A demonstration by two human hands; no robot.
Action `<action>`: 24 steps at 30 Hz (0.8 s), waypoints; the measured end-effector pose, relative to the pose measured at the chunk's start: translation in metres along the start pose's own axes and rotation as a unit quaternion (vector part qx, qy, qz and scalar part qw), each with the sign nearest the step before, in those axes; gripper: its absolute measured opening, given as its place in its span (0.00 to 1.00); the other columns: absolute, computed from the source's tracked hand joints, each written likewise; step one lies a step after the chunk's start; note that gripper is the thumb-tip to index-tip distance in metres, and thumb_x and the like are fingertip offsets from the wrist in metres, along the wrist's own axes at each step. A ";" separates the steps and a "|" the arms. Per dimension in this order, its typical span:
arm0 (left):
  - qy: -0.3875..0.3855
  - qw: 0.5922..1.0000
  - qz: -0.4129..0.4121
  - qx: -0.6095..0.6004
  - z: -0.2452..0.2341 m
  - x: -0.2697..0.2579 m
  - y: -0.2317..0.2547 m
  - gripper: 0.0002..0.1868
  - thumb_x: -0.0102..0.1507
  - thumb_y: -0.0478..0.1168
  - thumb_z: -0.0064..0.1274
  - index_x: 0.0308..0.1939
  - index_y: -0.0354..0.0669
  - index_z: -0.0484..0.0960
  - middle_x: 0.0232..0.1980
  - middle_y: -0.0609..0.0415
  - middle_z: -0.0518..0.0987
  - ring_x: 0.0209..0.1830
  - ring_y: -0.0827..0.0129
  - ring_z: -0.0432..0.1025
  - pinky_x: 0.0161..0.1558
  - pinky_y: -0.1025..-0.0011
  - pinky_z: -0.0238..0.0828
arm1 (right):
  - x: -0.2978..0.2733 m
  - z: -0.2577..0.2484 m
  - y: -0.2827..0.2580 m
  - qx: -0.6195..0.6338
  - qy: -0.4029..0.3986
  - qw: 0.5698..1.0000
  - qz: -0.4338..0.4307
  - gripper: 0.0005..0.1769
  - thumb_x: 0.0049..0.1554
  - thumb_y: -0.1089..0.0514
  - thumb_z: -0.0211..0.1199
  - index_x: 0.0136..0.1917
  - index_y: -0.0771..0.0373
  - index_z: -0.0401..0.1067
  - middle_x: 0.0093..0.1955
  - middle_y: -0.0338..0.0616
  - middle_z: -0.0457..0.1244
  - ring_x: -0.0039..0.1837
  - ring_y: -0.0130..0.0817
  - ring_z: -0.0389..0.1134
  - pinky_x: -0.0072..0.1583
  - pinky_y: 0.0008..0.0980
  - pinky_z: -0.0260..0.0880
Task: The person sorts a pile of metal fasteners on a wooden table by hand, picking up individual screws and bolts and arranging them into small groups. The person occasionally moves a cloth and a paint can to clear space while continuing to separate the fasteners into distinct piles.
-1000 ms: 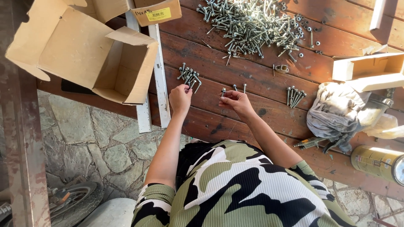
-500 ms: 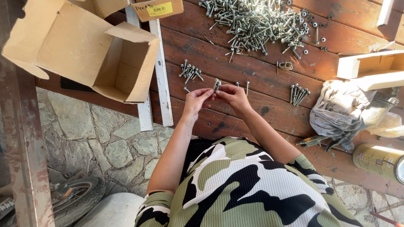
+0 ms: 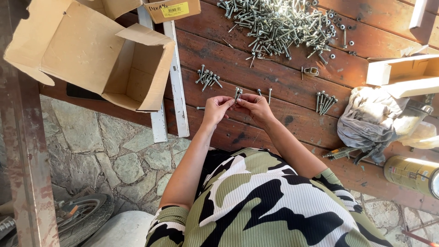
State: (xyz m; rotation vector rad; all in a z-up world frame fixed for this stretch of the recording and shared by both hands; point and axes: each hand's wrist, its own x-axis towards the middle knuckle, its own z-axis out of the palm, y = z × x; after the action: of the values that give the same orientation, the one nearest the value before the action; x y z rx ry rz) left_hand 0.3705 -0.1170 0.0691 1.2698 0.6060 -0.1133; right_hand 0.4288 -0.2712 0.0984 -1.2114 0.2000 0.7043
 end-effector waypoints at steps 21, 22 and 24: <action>-0.111 0.905 0.304 0.275 -0.032 0.020 0.047 0.37 0.63 0.19 0.41 0.66 0.62 0.81 0.59 0.49 0.82 0.61 0.49 0.75 0.56 0.54 0.78 | 0.011 0.002 0.008 -0.022 0.010 1.000 0.011 0.11 0.53 0.70 0.73 0.49 0.74 0.77 0.43 0.58 0.72 0.43 0.45 0.77 0.48 0.39 0.84; -0.125 0.892 0.305 0.310 -0.033 0.024 0.040 0.37 0.62 0.19 0.41 0.64 0.63 0.83 0.60 0.48 0.81 0.61 0.46 0.74 0.60 0.53 0.75 | 0.010 0.004 0.006 -0.030 0.008 0.999 0.008 0.11 0.53 0.70 0.73 0.49 0.74 0.77 0.42 0.58 0.72 0.42 0.44 0.77 0.47 0.38 0.84; -0.142 0.876 0.306 0.344 -0.033 0.025 0.034 0.37 0.61 0.20 0.41 0.62 0.65 0.84 0.60 0.47 0.81 0.61 0.43 0.74 0.63 0.52 0.73 | 0.011 0.004 0.004 -0.036 0.010 0.999 0.002 0.11 0.52 0.70 0.73 0.49 0.74 0.77 0.42 0.57 0.72 0.42 0.43 0.77 0.47 0.38 0.84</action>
State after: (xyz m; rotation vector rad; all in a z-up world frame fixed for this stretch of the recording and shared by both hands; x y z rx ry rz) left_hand 0.3932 -0.0703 0.0813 2.0381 -0.1457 0.0199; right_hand 0.4337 -0.2626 0.0909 -1.2879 0.1948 0.7093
